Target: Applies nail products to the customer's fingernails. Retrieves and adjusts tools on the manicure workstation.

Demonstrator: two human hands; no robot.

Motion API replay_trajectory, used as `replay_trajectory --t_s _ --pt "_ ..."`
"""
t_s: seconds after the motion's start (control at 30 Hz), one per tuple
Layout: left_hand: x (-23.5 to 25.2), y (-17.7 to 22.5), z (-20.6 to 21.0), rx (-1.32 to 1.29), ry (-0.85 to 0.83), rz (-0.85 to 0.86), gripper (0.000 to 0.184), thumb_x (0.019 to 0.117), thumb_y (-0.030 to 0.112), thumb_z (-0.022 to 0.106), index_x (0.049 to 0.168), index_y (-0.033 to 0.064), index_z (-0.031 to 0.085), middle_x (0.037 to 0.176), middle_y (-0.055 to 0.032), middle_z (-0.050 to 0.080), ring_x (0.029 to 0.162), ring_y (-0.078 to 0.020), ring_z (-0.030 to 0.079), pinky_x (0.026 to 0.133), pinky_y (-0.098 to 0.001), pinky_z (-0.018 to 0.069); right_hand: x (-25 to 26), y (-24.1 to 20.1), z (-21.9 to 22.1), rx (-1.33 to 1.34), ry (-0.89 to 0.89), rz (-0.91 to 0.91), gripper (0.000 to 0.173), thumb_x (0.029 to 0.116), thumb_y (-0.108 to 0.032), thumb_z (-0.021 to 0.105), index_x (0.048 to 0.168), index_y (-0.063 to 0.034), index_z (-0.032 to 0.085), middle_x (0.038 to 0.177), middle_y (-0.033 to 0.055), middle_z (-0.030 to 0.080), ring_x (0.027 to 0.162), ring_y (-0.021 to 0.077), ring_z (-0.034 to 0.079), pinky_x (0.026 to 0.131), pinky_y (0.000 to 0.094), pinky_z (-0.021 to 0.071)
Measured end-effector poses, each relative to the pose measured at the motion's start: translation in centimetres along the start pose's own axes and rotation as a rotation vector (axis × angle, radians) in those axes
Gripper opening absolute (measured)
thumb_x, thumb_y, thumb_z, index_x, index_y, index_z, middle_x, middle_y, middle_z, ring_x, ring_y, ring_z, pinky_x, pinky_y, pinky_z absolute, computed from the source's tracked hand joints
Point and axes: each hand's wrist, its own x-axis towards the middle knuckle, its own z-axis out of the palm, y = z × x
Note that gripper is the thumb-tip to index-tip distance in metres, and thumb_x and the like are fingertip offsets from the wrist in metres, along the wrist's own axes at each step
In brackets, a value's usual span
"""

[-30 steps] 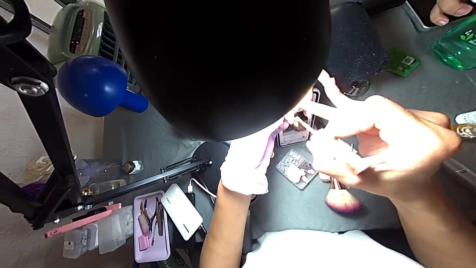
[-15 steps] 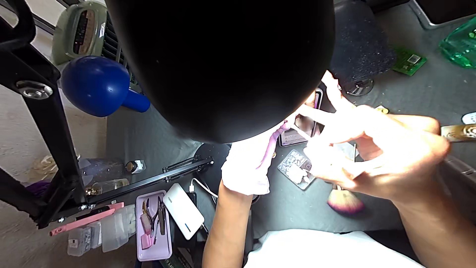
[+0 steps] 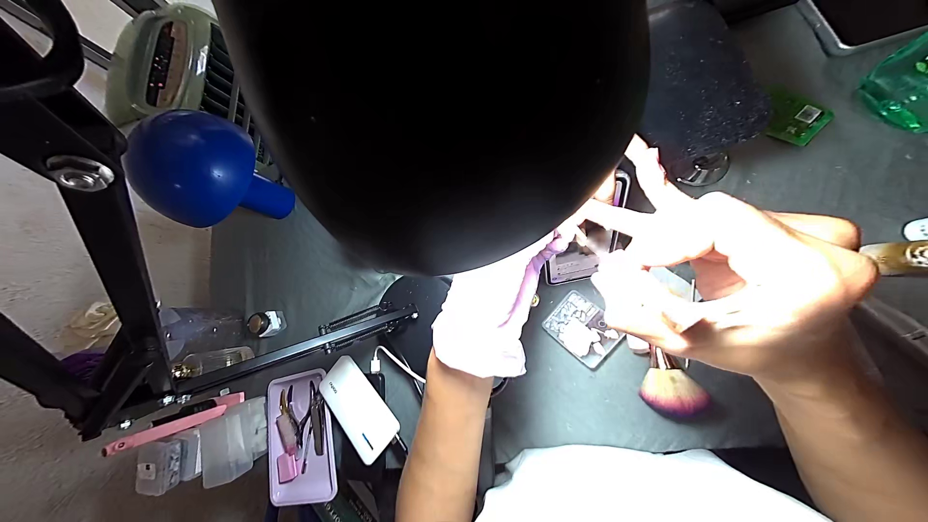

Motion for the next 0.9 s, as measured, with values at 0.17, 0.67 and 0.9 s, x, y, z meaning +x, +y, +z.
replay_trajectory --t_s 0.17,0.67,0.9 --pt "-0.1 0.2 0.1 0.081 0.041 -0.018 0.013 0.1012 0.011 0.056 0.109 0.0149 0.066 0.090 0.0017 0.066 0.079 -0.0025 0.064 0.068 -0.0144 0.0533 -0.3 0.1 -0.2 0.073 -0.032 0.012 0.017 0.0809 -0.018 0.075 0.078 -0.0117 0.060 0.089 -0.0039 0.073 0.094 0.0040 0.071 0.095 0.0275 0.0596" --pt "0.0 0.0 0.4 0.134 0.045 0.022 0.013 0.1006 0.011 0.055 0.105 0.0154 0.067 0.088 0.0034 0.064 0.075 -0.0005 0.062 0.063 -0.0126 0.0504 -0.3 0.0 -0.6 0.001 -0.073 -0.002 0.019 0.0826 -0.019 0.074 0.074 -0.0094 0.060 0.089 0.0008 0.074 0.096 0.0062 0.072 0.103 0.0316 0.0562" --pt "-0.1 -0.3 0.9 0.141 0.084 0.049 0.013 0.1011 0.011 0.057 0.107 0.0146 0.068 0.089 0.0021 0.066 0.081 -0.0029 0.064 0.067 -0.0157 0.0533 0.4 -0.4 -0.4 -0.182 0.003 -0.017 0.021 0.0849 -0.021 0.074 0.080 -0.0040 0.062 0.083 0.0051 0.071 0.087 0.0065 0.071 0.091 0.0271 0.0569"
